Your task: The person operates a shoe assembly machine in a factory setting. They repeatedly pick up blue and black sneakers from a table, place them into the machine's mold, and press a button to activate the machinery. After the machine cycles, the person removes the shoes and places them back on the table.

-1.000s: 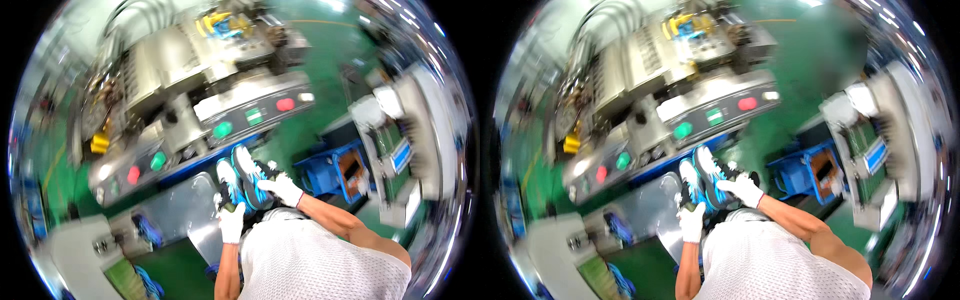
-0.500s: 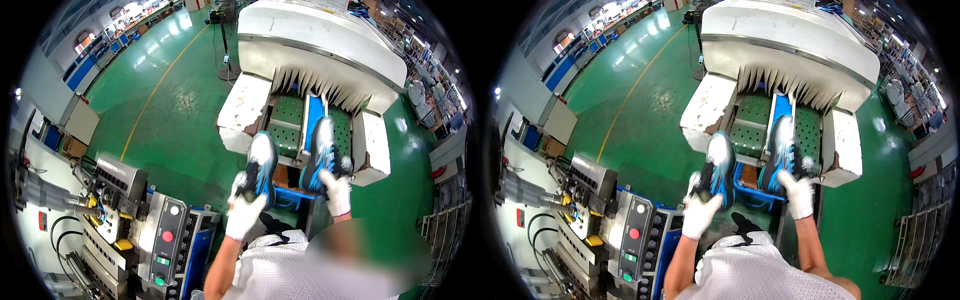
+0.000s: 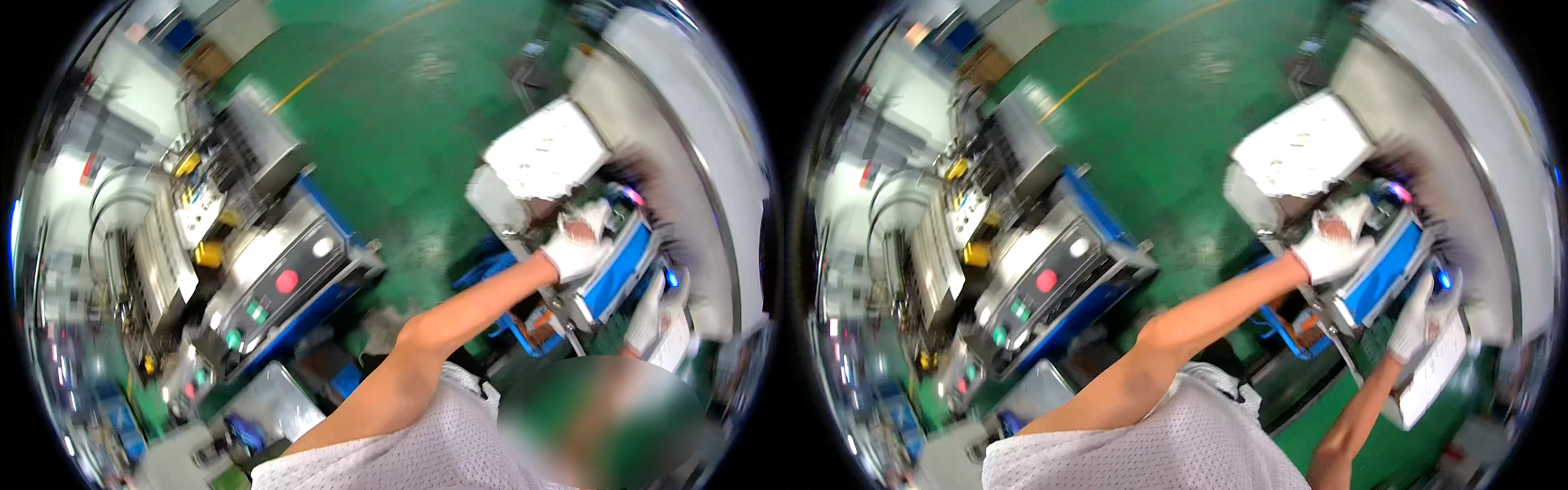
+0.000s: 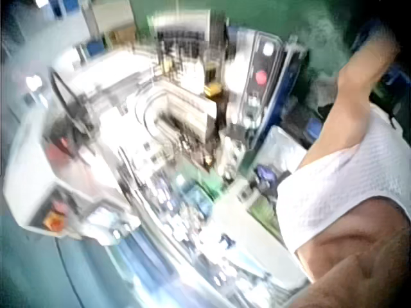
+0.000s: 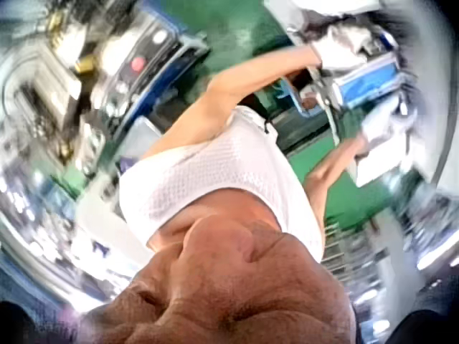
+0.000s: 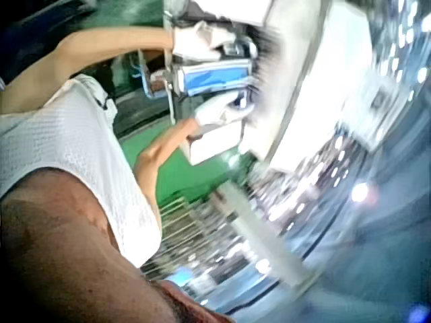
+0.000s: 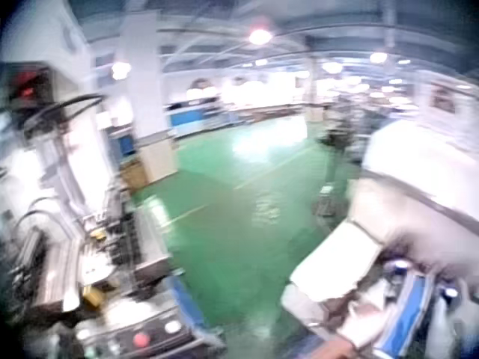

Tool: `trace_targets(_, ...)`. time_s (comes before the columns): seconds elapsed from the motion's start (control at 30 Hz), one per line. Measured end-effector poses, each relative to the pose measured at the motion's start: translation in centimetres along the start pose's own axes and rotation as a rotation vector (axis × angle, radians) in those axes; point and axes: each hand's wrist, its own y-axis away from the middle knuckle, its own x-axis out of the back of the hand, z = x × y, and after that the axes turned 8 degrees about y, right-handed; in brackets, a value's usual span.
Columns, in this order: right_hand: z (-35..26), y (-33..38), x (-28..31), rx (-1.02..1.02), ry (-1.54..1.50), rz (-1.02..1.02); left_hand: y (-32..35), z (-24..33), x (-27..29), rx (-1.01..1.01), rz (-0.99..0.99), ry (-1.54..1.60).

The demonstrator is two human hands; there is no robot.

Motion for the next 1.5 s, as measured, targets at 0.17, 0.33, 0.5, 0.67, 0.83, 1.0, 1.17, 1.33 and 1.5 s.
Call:
trace_targets(0.17, -15.9, 10.7, -0.5, -0.104, -0.482, -1.482, 19.2, 0.1, 20.4, 0.623, -0.443, -0.027)
trace_targets(0.33, -23.8, 18.8, -2.0, 0.791, -0.913, -2.605, 46.8, 4.9, 37.7, 1.279, 0.258, -0.461)
trace_targets(0.5, -33.7, 26.7, 0.3, 1.198, -0.622, -2.777, 75.7, 18.0, 40.2, 1.617, 1.223, -0.729)
trace_targets(0.67, -41.5, 34.8, 3.3, 1.442, -0.373, -2.744, 85.3, 26.4, 38.0, 1.729, 1.786, -0.568)
trace_targets(0.83, -46.3, 44.7, 7.4, 1.415, -0.481, -2.769, 96.3, 31.7, 41.9, 1.981, 1.812, -0.74)
trace_targets(1.0, -49.0, 49.0, 7.8, 1.551, -0.089, -2.941, 108.4, 37.6, 51.1, 1.947, 1.717, -1.083)
trace_targets(1.17, -57.9, 49.7, 13.2, 1.563, 0.574, -2.713, 116.6, 38.8, 55.0, 2.239, 1.544, -0.807)
trace_targets(1.33, -53.1, 55.1, 12.6, 1.437, 0.192, -2.79, 120.7, 35.5, 51.9, 2.205, 1.338, -1.058)
trace_targets(1.5, -56.1, 52.6, 11.1, 1.24, 0.367, -3.066, 114.2, 35.5, 49.8, 2.122, 1.27, -1.02)
